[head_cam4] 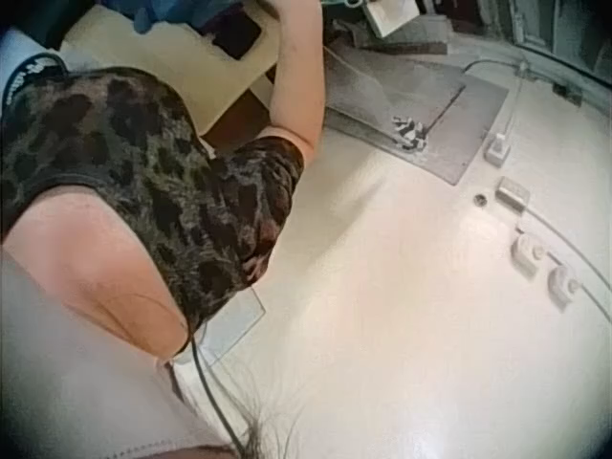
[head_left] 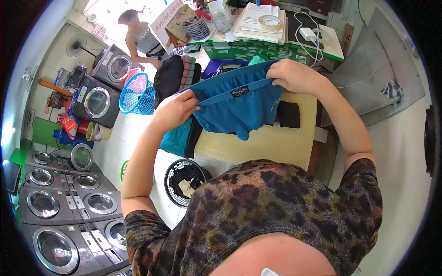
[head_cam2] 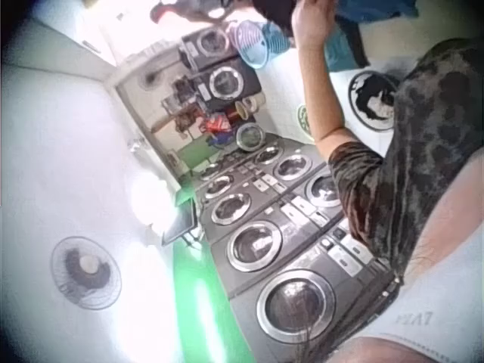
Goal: The person is folding various laundry items such as pants and shirts on a table in a laundry shop.
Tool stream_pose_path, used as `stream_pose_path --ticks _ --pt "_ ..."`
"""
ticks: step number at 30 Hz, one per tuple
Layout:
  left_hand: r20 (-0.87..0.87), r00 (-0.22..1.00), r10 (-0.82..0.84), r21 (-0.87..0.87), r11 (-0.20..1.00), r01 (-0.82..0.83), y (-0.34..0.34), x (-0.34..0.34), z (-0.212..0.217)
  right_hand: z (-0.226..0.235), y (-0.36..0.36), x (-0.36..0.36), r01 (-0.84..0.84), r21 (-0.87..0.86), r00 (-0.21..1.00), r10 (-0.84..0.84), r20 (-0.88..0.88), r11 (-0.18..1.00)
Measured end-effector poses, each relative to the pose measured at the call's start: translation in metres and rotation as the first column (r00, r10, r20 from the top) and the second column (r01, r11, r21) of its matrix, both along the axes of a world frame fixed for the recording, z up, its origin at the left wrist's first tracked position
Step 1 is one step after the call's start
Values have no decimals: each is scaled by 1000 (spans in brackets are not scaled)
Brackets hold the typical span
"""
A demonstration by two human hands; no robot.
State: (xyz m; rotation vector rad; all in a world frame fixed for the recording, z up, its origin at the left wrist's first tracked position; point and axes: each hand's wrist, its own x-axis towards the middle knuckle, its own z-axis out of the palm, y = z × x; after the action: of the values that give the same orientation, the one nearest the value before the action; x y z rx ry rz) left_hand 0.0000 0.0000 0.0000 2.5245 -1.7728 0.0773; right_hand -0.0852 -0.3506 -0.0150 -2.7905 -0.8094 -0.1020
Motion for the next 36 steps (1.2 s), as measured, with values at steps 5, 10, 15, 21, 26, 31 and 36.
stream_pose_path --ticks 5,10,15,21,26,31,36 --pt "195 981 3 -156 987 28 6 6 9 0 2 -7 20 306 984 -72 161 952" --pt "319 947 48 -266 963 41 10 4 12 7 6 -14 -50 268 902 -72 426 962" --pt "502 861 82 -294 952 81 23 5 23 13 -6 -22 89 35 898 -95 431 995" --pt "147 979 139 -588 808 -26 27 8 16 7 -16 -22 39 187 872 -125 473 982" --pt "-176 971 160 -665 709 -237 45 14 1 13 -12 -29 92 483 972 -184 147 871" --pt "-504 861 -62 -782 457 -425 38 3 -14 -8 -4 -29 133 881 991 -61 -118 453" --pt "-738 667 99 -576 423 -700 7 -3 -32 -33 17 -13 285 947 950 -174 -259 150"
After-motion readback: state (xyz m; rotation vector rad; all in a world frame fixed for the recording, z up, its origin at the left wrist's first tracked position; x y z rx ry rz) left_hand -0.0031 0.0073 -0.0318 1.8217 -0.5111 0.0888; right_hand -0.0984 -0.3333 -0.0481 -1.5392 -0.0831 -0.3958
